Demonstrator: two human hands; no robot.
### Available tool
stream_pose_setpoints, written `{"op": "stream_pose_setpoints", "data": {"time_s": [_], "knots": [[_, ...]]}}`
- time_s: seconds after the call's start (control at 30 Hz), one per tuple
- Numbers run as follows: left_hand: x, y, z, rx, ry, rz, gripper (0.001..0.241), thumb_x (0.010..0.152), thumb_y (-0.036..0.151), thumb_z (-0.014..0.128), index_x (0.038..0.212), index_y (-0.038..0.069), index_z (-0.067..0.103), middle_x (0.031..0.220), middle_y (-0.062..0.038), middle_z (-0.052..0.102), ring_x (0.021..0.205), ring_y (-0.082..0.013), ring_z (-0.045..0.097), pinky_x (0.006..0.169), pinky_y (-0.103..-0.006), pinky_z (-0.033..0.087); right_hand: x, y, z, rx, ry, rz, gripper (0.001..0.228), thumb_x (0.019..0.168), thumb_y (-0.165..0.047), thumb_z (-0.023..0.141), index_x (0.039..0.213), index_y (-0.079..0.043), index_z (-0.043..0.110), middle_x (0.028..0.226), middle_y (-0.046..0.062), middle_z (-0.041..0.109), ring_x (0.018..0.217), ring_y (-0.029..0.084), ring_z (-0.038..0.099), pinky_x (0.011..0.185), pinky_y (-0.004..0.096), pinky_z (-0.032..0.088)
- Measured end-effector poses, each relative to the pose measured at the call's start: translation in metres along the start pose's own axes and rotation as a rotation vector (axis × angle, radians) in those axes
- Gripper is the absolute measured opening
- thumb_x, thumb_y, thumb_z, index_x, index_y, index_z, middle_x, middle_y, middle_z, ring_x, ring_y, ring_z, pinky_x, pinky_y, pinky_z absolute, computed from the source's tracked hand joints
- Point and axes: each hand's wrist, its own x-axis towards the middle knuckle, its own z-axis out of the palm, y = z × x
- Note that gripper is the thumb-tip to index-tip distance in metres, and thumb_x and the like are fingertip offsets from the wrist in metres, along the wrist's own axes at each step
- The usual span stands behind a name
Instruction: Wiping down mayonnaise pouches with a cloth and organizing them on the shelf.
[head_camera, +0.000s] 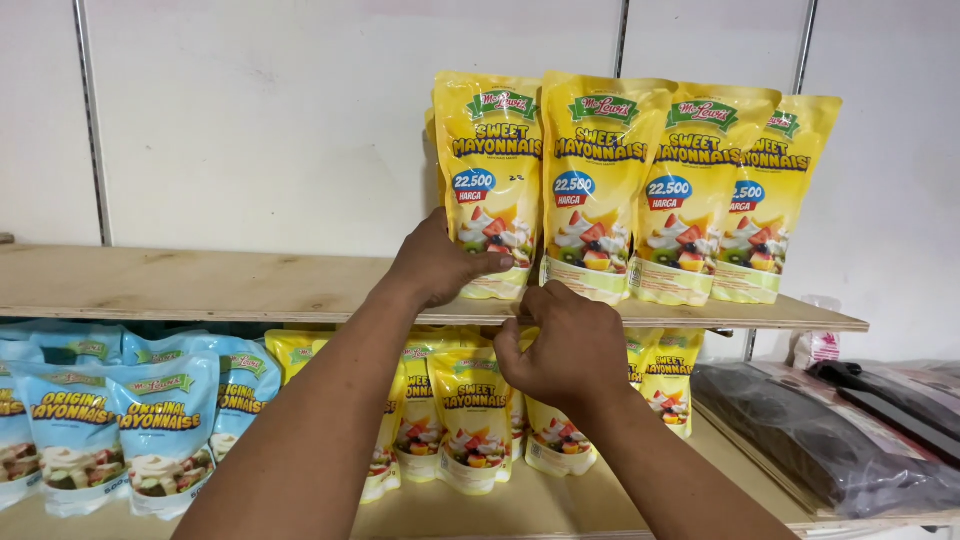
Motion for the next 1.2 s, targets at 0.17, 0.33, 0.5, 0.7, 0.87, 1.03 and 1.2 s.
{"op": "stream_pose_setpoints", "data": {"time_s": [0.17, 0.33, 0.5, 0.7, 0.87, 1.03, 1.2], "knots": [[-0.004, 0.004, 0.001, 0.051, 0.004, -0.046, 0.06, 0.067, 0.029, 0.092, 0.118, 0.011, 0.067, 0.109, -0.003, 0.079, 0.101, -0.0172, 0.075, 0.092, -0.0334, 0.056, -0.002, 0.003, 0.001, 0.013, -0.004, 0.007, 0.016, 0.076, -0.025, 0.071, 0.076, -0.009, 0.071, 0.073, 0.01, 0.068, 0.061, 0.033, 0.067, 0.059, 0.045, 0.055], [-0.04, 0.042, 0.002, 0.204, 0.073, -0.108, 0.063, 0.072, 0.043, 0.087, 0.121, 0.011, 0.066, 0.112, -0.006, 0.077, 0.105, -0.0236, 0.073, 0.094, -0.0368, 0.056, -0.004, 0.003, -0.001, 0.031, 0.021, -0.043, 0.017, 0.077, -0.025, 0.07, 0.079, -0.008, 0.069, 0.075, 0.01, 0.068, 0.061, 0.033, 0.067, 0.06, 0.046, 0.055], [-0.096, 0.026, 0.031, 0.512, 0.569, 0.354, 0.079, 0.083, 0.036, 0.079, 0.139, -0.011, 0.05, 0.138, -0.028, 0.053, 0.129, -0.0477, 0.048, 0.105, -0.0525, 0.041, -0.023, 0.004, -0.006, 0.126, -0.018, -0.11, 0.04, 0.077, -0.016, 0.07, 0.114, -0.002, 0.067, 0.117, 0.018, 0.066, 0.103, 0.038, 0.066, 0.09, 0.046, 0.053], [-0.237, -0.007, 0.093, 0.398, 0.428, 0.251, 0.039, 0.088, 0.025, 0.073, 0.122, 0.007, 0.067, 0.13, -0.014, 0.064, 0.123, -0.0375, 0.059, 0.104, -0.0502, 0.046, -0.133, -0.047, -0.02, 0.31, -0.038, 0.119, 0.045, 0.083, -0.014, 0.071, 0.126, -0.005, 0.063, 0.127, 0.021, 0.064, 0.116, 0.041, 0.063, 0.098, 0.045, 0.051], [-0.352, -0.114, 0.152, 0.496, 0.073, -0.321, 0.034, 0.087, 0.034, 0.07, 0.117, 0.02, 0.072, 0.132, -0.011, 0.061, 0.124, -0.0375, 0.055, 0.102, -0.051, 0.045, -0.311, -0.013, 0.043, 0.369, -0.616, 0.341, 0.061, 0.081, -0.031, 0.075, 0.136, -0.012, 0.059, 0.128, 0.017, 0.065, 0.12, 0.038, 0.062, 0.101, 0.045, 0.049], [-0.419, -0.161, 0.171, 1.005, -0.255, -0.622, 0.062, 0.084, 0.047, 0.065, 0.144, 0.037, 0.051, 0.155, -0.02, 0.038, 0.136, -0.0479, 0.043, 0.104, -0.0593, 0.04, -0.405, -0.012, 0.06, 0.187, -1.149, 0.532, 0.075, 0.087, -0.043, 0.075, 0.151, -0.018, 0.046, 0.152, 0.018, 0.035, 0.141, 0.041, 0.037, 0.114, 0.051, 0.037], [-0.441, -0.171, 0.177, 1.062, -0.255, -0.688, 0.065, 0.094, 0.019, 0.052, 0.156, 0.028, 0.033, 0.151, -0.03, 0.038, 0.101, -0.0349, 0.069, 0.082, -0.0429, 0.059, -0.379, -0.036, 0.024, 0.137, -0.966, 0.386, 0.085, 0.076, -0.04, 0.077, 0.15, -0.014, 0.044, 0.163, 0.019, 0.027, 0.144, 0.046, 0.032, 0.108, 0.058, 0.03]]}}
